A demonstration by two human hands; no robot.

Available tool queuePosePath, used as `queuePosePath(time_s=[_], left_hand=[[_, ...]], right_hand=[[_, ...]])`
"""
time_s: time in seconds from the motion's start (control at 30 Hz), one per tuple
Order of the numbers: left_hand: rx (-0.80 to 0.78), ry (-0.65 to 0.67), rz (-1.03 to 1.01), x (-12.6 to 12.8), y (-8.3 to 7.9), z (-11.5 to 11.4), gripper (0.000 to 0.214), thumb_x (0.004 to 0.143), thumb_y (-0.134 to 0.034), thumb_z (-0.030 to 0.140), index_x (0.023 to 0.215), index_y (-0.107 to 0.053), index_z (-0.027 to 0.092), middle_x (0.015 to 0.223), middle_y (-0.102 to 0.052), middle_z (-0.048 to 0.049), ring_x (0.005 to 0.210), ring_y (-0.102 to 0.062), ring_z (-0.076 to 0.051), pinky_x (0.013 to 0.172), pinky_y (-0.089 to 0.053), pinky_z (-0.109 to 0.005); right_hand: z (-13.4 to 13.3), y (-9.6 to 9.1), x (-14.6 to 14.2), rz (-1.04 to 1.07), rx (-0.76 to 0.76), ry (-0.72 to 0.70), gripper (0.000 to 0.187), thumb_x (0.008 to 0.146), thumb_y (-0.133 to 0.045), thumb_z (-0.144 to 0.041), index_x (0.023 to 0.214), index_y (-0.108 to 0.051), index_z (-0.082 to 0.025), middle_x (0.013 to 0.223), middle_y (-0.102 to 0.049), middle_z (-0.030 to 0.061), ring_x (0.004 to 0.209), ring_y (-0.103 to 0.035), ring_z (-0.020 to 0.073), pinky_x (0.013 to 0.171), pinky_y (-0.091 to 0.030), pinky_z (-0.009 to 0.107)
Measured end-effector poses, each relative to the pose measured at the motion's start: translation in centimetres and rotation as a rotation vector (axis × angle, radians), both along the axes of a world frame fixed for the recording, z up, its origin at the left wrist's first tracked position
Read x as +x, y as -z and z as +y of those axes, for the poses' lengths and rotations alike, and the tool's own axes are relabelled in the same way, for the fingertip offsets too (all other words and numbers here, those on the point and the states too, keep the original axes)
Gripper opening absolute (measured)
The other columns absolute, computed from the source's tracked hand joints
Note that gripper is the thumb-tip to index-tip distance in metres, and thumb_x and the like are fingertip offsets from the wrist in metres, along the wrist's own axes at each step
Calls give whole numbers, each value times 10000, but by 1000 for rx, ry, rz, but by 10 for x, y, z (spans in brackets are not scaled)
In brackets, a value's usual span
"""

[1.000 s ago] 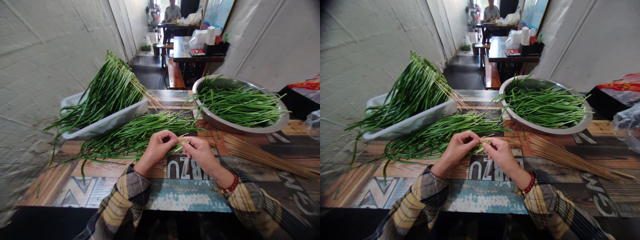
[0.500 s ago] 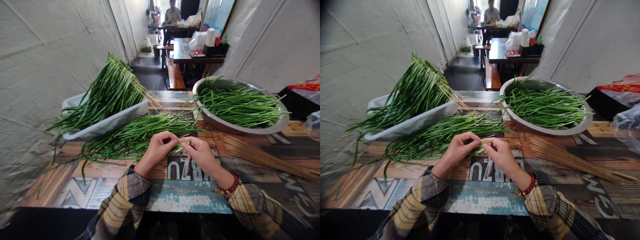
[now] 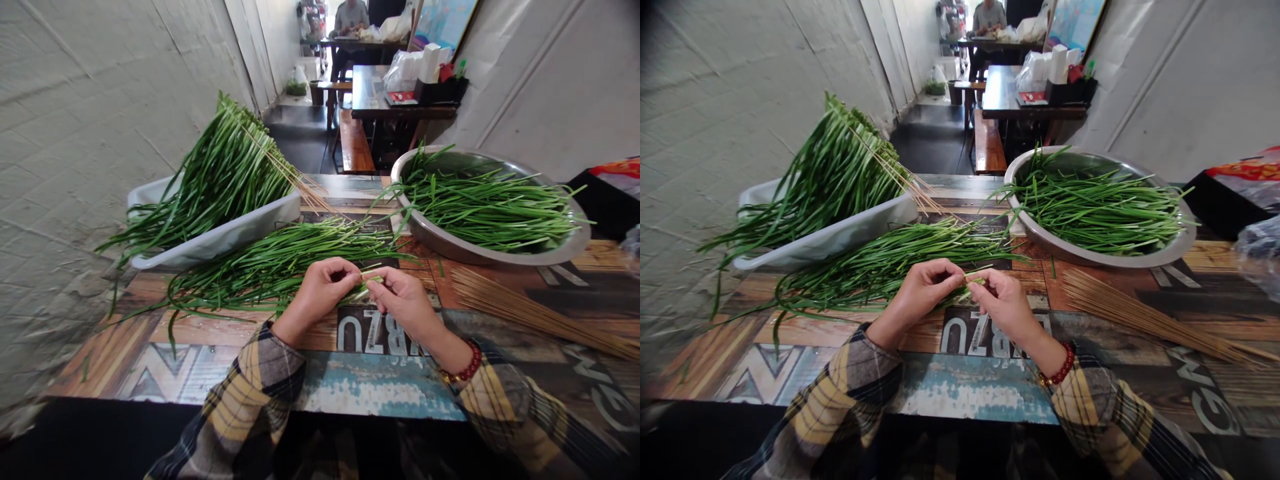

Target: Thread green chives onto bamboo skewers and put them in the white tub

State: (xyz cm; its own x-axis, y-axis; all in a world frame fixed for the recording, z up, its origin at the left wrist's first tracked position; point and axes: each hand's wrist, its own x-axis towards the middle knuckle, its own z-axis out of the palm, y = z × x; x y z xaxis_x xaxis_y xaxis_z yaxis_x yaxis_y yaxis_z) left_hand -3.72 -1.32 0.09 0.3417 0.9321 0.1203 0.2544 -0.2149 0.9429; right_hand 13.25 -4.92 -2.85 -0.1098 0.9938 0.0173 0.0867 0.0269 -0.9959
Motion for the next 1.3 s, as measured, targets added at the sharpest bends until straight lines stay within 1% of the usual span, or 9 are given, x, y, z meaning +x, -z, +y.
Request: queuePosePath(time_s=[0.23,0.67,0.97,1.3], left_hand=[[4,-6,15,0,-2,-1,168,786,-622,247,691,-684,124,692,-670,-35,664,-581,-134,614,-448,-224],[-32,5,-12,0,-2,-1,177,790,-614,248,682,-674,121,679,-651,-25,649,-565,-123,600,-435,-213],[13,14,-7,0,0,0,176,795,-626,256,684,-675,127,690,-656,-25,662,-574,-127,629,-442,-227],[88,29,18,0,1,0,173,810,-610,226,682,-667,126,691,-648,-25,669,-568,-122,650,-434,-221]], right_hand=[[0,-1,-1,-18,5,10,228,848,-609,-363,955,-675,-174,623,-578,-29,441,-504,81,426,-382,207],[-1,-3,-1,-39,22,5,235,855,-597,-367,960,-675,-172,625,-584,-29,442,-515,83,431,-382,206],[-1,-4,-1,-44,14,16,226,850,-593,-349,957,-669,-165,623,-578,-29,434,-506,79,423,-382,205],[0,-3,-1,-11,7,7,213,841,-595,-336,944,-647,-157,614,-567,-42,426,-497,68,414,-376,190]])
